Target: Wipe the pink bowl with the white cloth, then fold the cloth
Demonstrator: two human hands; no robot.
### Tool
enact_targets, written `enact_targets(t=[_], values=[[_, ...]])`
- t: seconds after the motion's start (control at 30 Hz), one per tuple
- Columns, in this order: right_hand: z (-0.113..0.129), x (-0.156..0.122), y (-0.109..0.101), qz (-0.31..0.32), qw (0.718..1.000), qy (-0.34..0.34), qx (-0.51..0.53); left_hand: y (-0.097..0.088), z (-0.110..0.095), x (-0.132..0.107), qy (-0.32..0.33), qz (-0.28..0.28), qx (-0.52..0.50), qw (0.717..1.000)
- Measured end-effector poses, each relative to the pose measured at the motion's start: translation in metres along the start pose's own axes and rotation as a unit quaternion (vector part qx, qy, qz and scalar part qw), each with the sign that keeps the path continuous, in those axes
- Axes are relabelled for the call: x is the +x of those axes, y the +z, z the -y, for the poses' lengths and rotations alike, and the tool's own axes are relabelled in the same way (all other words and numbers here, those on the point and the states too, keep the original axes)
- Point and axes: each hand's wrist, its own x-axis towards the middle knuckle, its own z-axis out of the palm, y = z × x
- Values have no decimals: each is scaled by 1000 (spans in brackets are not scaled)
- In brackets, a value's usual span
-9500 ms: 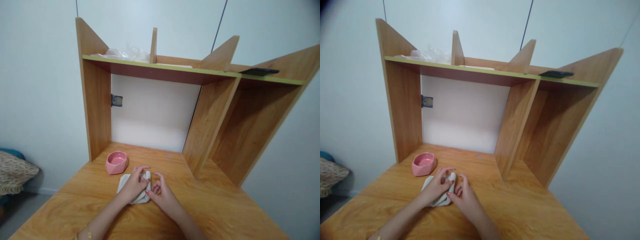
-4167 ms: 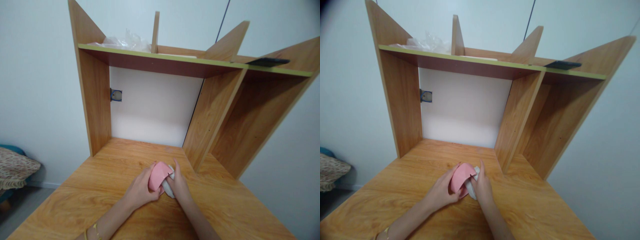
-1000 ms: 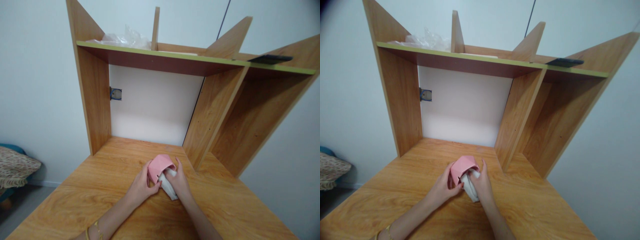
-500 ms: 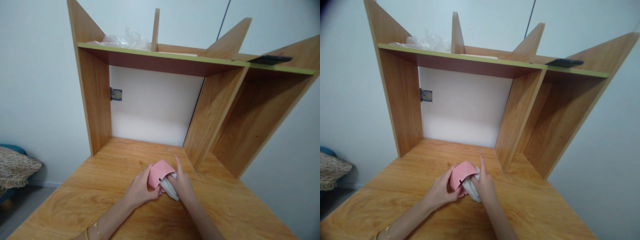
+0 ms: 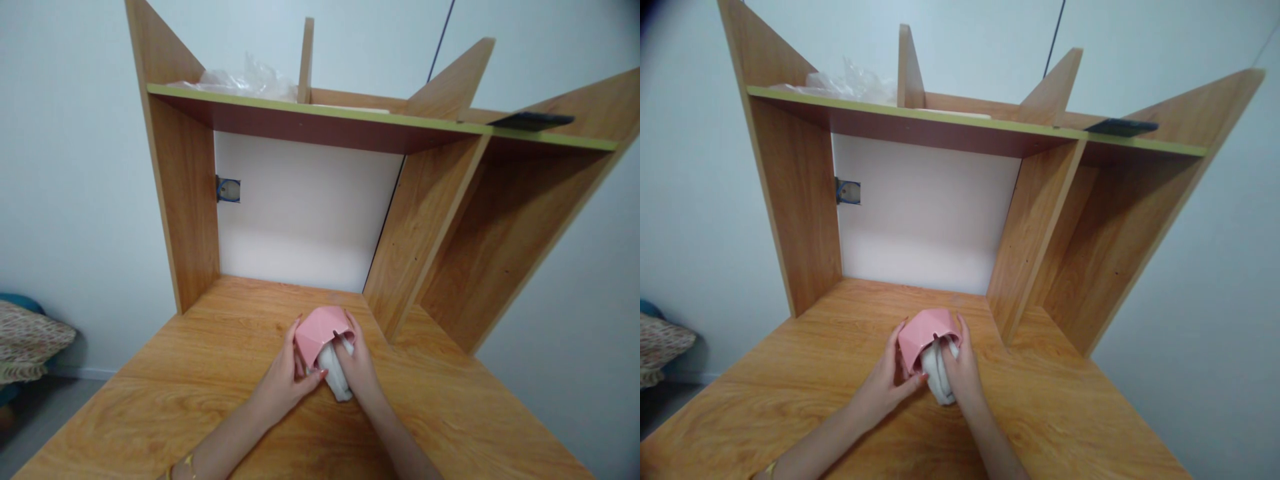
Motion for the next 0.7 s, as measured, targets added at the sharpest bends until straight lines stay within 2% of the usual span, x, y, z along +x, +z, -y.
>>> enact_targets(t=[0.17, 0.27, 0.37, 0.47, 0.6, 0.7], values=[[-7, 0, 1, 10, 1000, 11, -12, -1, 2, 2, -29, -13, -9, 999], [-9, 2, -3, 19, 996, 31, -81, -3, 2, 4, -71, -7, -9, 997], [-6, 4, -8, 20, 986, 33, -164, -6, -1, 5, -62, -7, 14, 998], [0, 4, -13, 18, 964, 24, -264, -9, -5, 5, -38, -14, 57, 998], [10, 3, -18, 4, 917, -10, -399, -12, -11, 6, -31, -5, 108, 994], [13, 2, -21, 8, 902, -28, -430, -14, -13, 6, -15, 8, 134, 991]])
